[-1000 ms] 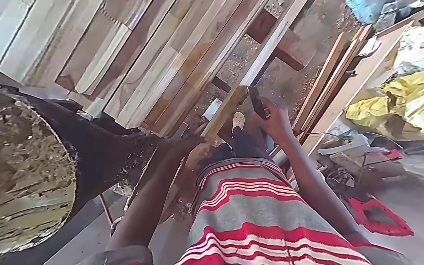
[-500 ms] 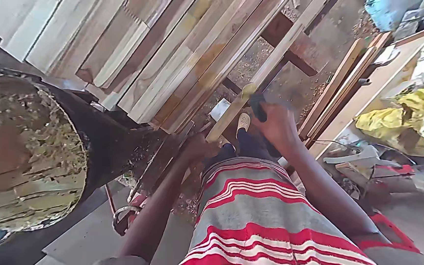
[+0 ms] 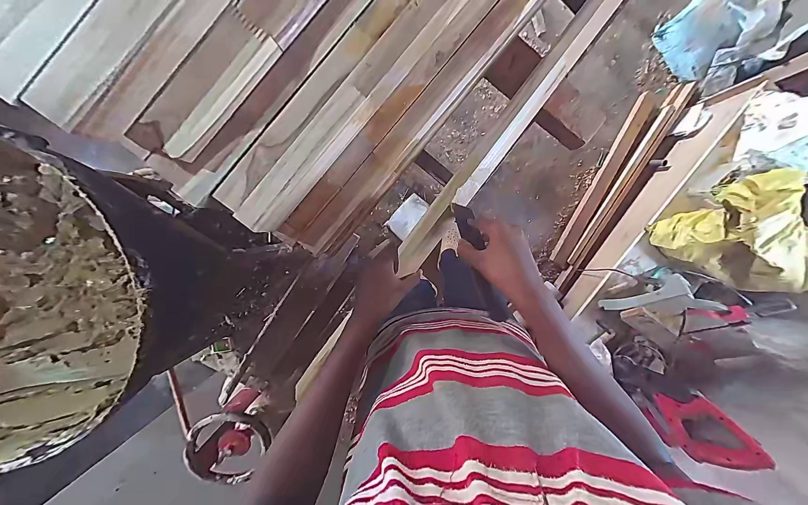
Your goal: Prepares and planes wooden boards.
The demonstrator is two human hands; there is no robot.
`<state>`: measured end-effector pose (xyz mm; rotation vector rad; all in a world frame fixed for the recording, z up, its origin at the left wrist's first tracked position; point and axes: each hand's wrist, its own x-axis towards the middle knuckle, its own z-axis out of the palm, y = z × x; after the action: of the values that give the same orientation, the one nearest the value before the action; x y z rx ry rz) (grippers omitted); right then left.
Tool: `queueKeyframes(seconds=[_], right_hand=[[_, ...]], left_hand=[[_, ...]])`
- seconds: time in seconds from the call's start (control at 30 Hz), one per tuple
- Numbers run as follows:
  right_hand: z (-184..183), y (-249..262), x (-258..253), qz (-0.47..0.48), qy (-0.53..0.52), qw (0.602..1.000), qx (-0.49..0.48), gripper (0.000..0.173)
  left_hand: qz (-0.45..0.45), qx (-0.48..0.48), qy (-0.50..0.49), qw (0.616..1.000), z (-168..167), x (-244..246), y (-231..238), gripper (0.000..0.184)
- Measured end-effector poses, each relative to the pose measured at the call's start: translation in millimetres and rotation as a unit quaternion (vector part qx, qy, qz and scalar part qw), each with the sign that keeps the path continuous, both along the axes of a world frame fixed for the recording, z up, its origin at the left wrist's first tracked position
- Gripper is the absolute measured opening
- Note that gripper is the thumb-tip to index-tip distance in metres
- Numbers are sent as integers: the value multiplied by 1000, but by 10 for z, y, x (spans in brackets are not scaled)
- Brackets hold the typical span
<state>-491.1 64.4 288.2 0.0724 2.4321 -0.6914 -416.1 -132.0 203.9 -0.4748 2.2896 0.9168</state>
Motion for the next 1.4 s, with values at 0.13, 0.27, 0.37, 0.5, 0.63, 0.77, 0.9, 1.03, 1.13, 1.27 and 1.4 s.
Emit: queueKeyframes(seconds=[0.13,0.27,0.37,0.5,0.63,0.77,0.9,1.03,1.13,1.27,1.4], right_hand=[[143,191,-97,-28,8,1000,8,43],[205,152,-300,-8,37,995,94,47],[141,-10,-332,43,9,984,172,44],[137,-209,-86,95,-23,976,196,36],[237,-147,76,107,-52,976,180,38],[306,315,-269,42,-65,991,109,45],[230,1010,-922,-16,15,1000,11,33],[51,1552,-1725,-17,116,992,-37,32],[-247,1787,-2253,-2,139,989,-51,51],[-522,1660,-2509,28,177,984,-6,60],[-324,1372,-2220,78,115,985,105,55]], left_hand=[[-21,-95,54,994,-33,117,213,51],[-20,-161,133,978,-200,280,410,42],[-19,-185,135,973,-279,337,474,37],[-4,-166,119,979,-279,340,486,51],[-6,-149,138,979,-205,353,475,50],[-2,-129,126,984,-127,284,394,45],[-11,-139,45,989,17,133,328,49],[-9,-258,159,953,-180,191,404,45],[1,-295,152,943,-280,201,405,53],[9,-288,97,953,-188,108,390,69],[20,-129,-190,973,621,-598,436,69]])
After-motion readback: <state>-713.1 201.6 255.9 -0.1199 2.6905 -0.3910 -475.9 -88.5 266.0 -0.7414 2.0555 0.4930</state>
